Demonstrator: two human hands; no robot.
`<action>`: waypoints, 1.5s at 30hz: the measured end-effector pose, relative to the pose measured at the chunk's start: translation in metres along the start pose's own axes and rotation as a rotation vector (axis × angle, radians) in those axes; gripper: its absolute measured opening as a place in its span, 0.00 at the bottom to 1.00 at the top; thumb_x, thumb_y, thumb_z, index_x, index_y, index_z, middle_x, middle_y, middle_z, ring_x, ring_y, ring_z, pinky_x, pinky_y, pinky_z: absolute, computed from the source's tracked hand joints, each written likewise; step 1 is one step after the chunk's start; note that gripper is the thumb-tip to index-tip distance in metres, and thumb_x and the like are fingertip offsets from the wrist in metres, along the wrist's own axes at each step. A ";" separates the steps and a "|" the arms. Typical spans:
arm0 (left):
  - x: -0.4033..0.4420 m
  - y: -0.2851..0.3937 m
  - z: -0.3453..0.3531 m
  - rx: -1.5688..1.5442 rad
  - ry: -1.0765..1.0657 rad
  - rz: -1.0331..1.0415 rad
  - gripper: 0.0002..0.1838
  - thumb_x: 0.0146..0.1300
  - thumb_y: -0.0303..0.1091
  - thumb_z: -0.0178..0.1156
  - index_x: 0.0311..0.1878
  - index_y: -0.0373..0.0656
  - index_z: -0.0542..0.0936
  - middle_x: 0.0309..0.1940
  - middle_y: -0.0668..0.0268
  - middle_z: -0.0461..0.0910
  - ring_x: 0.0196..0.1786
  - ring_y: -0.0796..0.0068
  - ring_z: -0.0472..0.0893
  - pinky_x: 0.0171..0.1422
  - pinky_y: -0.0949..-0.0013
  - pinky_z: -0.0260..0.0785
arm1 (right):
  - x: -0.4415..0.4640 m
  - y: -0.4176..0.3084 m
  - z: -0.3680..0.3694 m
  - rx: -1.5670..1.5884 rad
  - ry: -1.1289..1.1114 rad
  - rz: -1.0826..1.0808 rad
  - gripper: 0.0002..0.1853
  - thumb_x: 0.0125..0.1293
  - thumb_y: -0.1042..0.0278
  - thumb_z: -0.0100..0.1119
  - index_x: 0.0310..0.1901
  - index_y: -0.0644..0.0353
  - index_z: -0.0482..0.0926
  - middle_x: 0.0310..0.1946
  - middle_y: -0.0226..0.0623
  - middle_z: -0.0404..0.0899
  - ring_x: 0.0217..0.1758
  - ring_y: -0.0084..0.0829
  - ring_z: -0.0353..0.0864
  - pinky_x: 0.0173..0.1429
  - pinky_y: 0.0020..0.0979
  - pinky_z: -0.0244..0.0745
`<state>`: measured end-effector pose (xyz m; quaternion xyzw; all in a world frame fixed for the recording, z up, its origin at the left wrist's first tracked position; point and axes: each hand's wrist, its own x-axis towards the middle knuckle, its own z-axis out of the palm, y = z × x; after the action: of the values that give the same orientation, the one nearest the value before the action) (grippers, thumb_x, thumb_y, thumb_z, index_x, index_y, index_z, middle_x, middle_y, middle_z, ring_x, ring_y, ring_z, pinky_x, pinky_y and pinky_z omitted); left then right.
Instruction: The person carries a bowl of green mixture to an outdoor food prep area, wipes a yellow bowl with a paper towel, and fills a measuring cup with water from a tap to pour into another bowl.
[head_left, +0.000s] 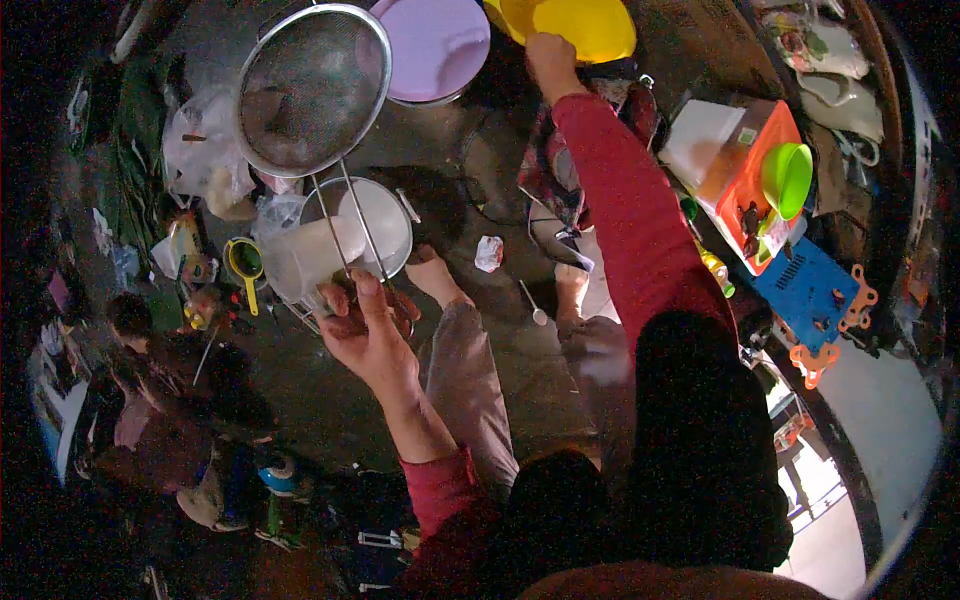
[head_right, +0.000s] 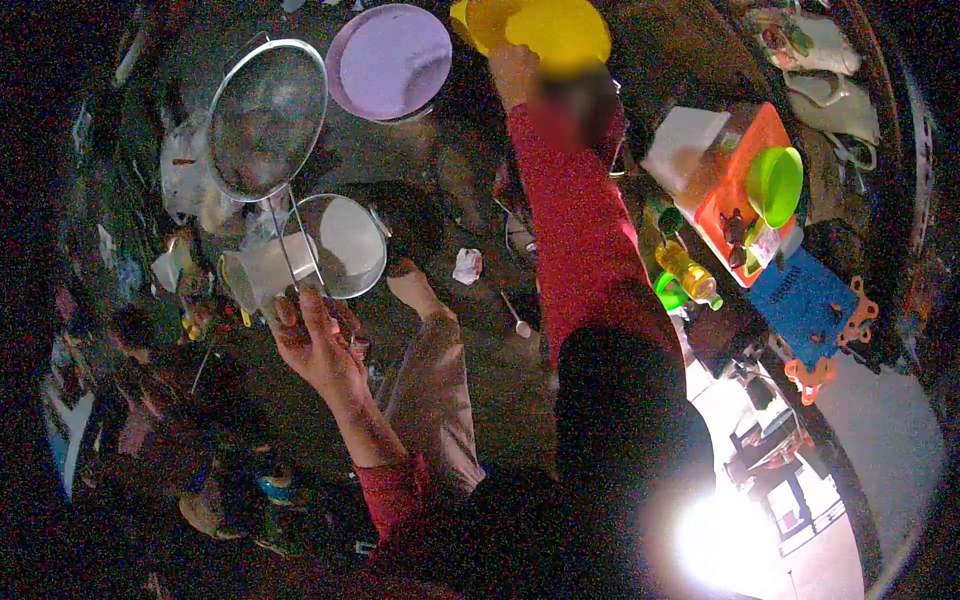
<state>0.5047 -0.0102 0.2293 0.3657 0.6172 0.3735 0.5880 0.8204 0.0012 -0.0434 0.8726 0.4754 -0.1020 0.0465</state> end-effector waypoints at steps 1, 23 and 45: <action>-0.001 0.001 0.003 0.015 0.021 -0.026 0.19 0.56 0.33 0.62 0.30 0.50 0.57 0.19 0.71 0.68 0.13 0.83 0.64 0.15 0.77 0.57 | 0.002 0.003 -0.009 0.069 0.090 0.034 0.08 0.52 0.68 0.51 0.29 0.60 0.79 0.27 0.49 0.78 0.32 0.47 0.79 0.36 0.47 0.74; -0.172 0.128 -0.045 -0.321 -0.144 0.009 0.20 0.50 0.19 0.61 0.39 0.46 0.61 0.32 0.72 0.63 0.29 0.84 0.68 0.30 0.81 0.66 | -0.401 -0.040 -0.408 0.339 -0.237 -0.666 0.27 0.49 0.69 0.53 0.56 0.50 0.69 0.29 0.36 0.68 0.33 0.38 0.69 0.34 0.39 0.66; -0.280 0.160 -0.445 -0.051 0.874 0.173 0.24 0.47 0.18 0.62 0.43 0.44 0.62 0.40 0.69 0.66 0.44 0.76 0.68 0.55 0.72 0.59 | -0.511 -0.423 -0.413 0.469 -0.384 -1.800 0.24 0.50 0.66 0.51 0.52 0.50 0.70 0.36 0.29 0.70 0.41 0.29 0.69 0.40 0.34 0.65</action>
<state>0.0737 -0.2011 0.5122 0.2092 0.7656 0.5558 0.2474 0.2508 -0.1144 0.4800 0.1339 0.9210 -0.3342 -0.1488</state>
